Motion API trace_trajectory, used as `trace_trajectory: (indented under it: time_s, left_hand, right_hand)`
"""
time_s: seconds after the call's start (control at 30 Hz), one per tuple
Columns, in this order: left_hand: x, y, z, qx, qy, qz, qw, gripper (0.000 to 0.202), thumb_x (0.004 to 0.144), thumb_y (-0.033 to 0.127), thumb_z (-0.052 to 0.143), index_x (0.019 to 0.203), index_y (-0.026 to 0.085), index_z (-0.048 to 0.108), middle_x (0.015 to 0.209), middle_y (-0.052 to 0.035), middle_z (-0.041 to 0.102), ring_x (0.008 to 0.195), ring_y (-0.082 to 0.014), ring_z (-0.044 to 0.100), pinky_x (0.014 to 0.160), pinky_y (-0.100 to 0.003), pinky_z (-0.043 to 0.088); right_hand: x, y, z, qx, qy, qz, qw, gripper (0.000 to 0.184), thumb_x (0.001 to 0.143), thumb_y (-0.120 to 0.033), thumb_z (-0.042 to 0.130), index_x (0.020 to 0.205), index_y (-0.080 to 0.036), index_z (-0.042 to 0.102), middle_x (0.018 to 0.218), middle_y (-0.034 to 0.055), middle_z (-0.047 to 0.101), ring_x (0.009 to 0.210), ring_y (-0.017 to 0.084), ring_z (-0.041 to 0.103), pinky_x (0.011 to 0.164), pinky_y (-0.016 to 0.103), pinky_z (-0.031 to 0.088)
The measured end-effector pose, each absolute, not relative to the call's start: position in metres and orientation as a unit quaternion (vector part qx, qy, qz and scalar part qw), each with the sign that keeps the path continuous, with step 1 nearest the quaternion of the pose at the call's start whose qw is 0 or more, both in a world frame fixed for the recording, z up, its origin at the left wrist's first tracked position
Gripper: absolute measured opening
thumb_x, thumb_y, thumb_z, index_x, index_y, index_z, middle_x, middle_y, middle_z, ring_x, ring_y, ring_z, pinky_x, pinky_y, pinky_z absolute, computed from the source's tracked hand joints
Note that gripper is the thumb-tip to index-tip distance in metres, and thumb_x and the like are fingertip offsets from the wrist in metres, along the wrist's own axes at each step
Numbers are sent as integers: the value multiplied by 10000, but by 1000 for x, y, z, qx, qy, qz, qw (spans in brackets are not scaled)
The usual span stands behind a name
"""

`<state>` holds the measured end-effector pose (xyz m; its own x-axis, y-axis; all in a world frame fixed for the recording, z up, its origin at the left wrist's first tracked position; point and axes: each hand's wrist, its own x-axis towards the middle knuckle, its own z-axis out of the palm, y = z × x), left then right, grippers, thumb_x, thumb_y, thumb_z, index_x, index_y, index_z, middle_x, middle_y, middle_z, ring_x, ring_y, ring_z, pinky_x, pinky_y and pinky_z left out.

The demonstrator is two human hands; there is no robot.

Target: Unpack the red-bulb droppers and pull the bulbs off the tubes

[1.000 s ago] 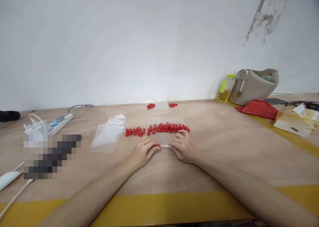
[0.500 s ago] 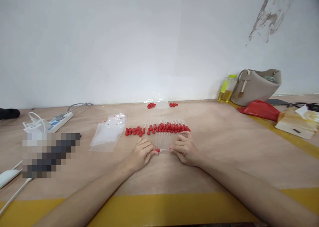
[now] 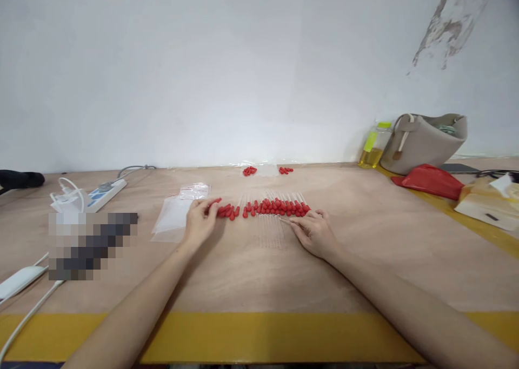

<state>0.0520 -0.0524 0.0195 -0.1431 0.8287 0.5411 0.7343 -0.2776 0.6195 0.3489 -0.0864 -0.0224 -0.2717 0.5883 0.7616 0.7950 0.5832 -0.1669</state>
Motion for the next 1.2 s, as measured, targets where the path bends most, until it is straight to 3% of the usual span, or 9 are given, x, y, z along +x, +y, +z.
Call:
trace_trajectory:
  time_s: [0.1, 0.3, 0.53, 0.63, 0.7, 0.8, 0.97, 1.2]
  left_hand:
    - [35, -40, 20, 606, 649, 458, 44, 337, 758, 262, 443, 1011, 156, 639, 933, -78, 560, 851, -190, 568, 794, -305, 442]
    - [28, -27, 8, 671, 620, 408, 6, 302, 720, 333, 500, 936, 154, 611, 848, -56, 609, 686, -161, 562, 663, -278, 459]
    - [27, -23, 6, 645, 645, 410, 5, 311, 722, 423, 505, 845, 164, 627, 832, -52, 622, 666, -163, 560, 639, -280, 453]
    - [26, -26, 8, 636, 639, 433, -30, 307, 742, 410, 484, 855, 165, 629, 835, -60, 612, 755, -191, 561, 646, -287, 452]
    - [30, -29, 12, 648, 624, 430, -76, 290, 754, 400, 476, 843, 180, 642, 845, -64, 597, 856, -213, 543, 735, -316, 441]
    - [45, -33, 21, 690, 615, 362, -116, 265, 757, 413, 478, 778, 228, 666, 963, -65, 571, 999, -244, 480, 876, -387, 364]
    - [76, -17, 36, 715, 672, 177, -72, 311, 717, 479, 486, 831, 249, 663, 1199, -95, 468, 1168, -300, 332, 930, -468, 267]
    - [100, 19, 38, 705, 707, 47, -26, 260, 636, 409, 543, 671, 196, 688, 1124, -145, 523, 1137, -345, 344, 915, -494, 243]
  right_hand:
    - [347, -84, -24, -449, -773, -149, 422, 168, 813, -207, 491, 799, -208, 659, 690, 2, 678, 633, 113, 516, 801, 308, 254]
    - [341, -85, -24, -448, -801, -144, 371, 164, 809, -215, 485, 805, -214, 649, 741, 3, 680, 678, 125, 520, 813, 319, 248]
    - [340, -91, -17, -436, -835, -91, 324, 294, 785, -439, 521, 939, -215, 633, 863, 46, 659, 822, 183, 516, 869, 380, 240]
    - [341, -92, -14, -423, -848, -80, 308, 388, 758, -516, 524, 972, -209, 627, 875, 61, 646, 844, 199, 511, 880, 401, 246]
    - [341, -92, -13, -421, -852, -77, 301, 412, 755, -532, 518, 985, -207, 625, 882, 64, 638, 852, 202, 508, 881, 408, 254]
    - [341, -92, -12, -419, -857, -71, 292, 431, 756, -544, 510, 1005, -210, 618, 916, 61, 628, 870, 199, 506, 881, 410, 264]
    - [343, -93, -11, -414, -864, -53, 283, 471, 768, -548, 490, 1079, -204, 576, 991, 67, 620, 915, 199, 508, 887, 402, 279]
    - [345, -91, -10, -416, -864, -23, 282, 553, 790, -543, 455, 1208, -182, 480, 1048, 87, 608, 966, 207, 503, 912, 406, 274]
